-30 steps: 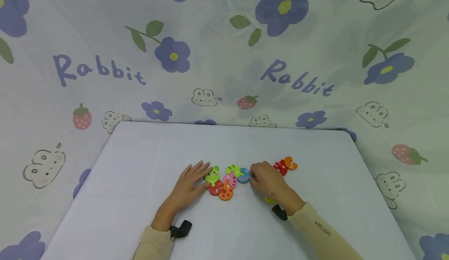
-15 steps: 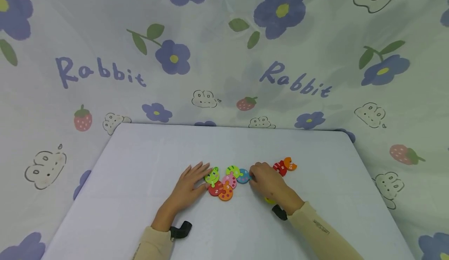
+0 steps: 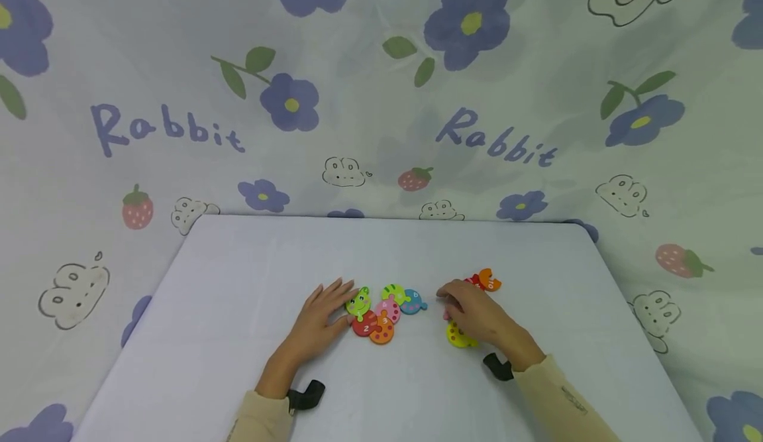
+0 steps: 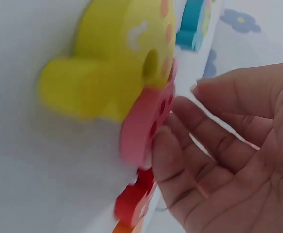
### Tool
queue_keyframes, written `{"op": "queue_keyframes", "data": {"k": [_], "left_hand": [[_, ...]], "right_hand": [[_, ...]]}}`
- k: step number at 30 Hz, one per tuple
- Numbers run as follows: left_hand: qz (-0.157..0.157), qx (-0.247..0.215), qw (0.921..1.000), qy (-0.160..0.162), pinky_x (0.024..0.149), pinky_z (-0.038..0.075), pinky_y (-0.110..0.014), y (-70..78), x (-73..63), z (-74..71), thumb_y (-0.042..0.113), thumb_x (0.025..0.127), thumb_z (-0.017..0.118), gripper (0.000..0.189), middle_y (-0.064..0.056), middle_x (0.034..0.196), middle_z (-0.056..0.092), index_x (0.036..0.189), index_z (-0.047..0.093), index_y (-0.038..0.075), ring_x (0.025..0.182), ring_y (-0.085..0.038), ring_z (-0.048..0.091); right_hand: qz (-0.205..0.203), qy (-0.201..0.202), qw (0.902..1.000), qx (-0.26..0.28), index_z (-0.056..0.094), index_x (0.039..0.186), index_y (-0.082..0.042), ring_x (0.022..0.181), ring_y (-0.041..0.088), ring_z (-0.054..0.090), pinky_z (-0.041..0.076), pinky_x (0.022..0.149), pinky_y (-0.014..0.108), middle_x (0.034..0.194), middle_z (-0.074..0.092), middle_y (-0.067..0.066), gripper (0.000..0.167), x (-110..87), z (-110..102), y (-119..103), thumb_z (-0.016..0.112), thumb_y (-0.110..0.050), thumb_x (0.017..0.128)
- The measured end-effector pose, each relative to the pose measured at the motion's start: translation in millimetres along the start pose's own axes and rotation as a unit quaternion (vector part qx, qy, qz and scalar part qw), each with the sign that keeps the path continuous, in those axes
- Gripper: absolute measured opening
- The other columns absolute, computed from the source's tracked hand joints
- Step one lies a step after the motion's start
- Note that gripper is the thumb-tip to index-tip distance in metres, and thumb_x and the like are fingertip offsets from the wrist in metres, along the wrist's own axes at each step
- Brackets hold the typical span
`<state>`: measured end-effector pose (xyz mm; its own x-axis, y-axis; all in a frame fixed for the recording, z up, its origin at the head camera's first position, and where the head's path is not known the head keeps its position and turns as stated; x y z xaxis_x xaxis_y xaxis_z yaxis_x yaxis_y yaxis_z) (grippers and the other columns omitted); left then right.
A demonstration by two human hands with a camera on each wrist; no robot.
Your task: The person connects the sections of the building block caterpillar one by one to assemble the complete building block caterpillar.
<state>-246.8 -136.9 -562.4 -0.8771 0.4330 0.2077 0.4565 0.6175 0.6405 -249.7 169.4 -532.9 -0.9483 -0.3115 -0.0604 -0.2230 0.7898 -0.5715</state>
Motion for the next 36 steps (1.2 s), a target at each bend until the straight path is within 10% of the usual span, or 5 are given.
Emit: {"op": "queue_keyframes", "data": {"k": [11,26,36], "left_hand": [[-0.018,0.0,0.9997,-0.015,0.128,0.007,-0.057,-0.3,2.9,0.8,0.024,0.101,0.071,0.054,-0.003,0.163,0.044,0.152,0.057,0.017,0.156,-0.03,0.028],[-0.022,0.007,0.9997,-0.002,0.127,0.009,-0.06,-1.7,-2.8,0.6,0.024,0.1,0.073,0.053,-0.002,0.162,0.046,0.151,0.059,0.018,0.155,-0.031,0.03],[-0.016,0.005,0.9998,0.005,0.127,0.011,-0.059,0.8,-2.2,1.0,0.026,0.1,0.073,0.052,-0.001,0.161,0.047,0.149,0.06,0.017,0.154,-0.031,0.032]], "right_hand": [[-0.019,0.051,0.9982,0.026,0.065,0.136,-0.005,0.126,0.029,0.061,0.052,0.107,0.051,0.134,0.067,0.006,0.037,-25.1,-14,30,0.068,-0.002,0.099],[0.134,0.069,0.9854,-0.078,0.062,0.142,-0.005,0.123,0.035,0.048,0.059,0.093,0.054,0.133,0.055,0.014,0.082,-34.9,1,34,0.085,-0.056,0.081],[0.202,0.104,0.9677,-0.11,0.059,0.143,0.0,0.123,0.043,0.044,0.061,0.081,0.061,0.137,0.052,0.024,0.094,-35.8,11,19,0.087,-0.06,0.077]]}}
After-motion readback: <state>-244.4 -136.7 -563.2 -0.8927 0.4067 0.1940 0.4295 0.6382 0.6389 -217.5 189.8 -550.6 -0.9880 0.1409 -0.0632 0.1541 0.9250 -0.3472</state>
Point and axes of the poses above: each hand's wrist, its own x-axis towards the middle knuckle, its own z-axis out of the palm, y = z × x, the point moved 7 cm from there along x, towards the middle knuckle
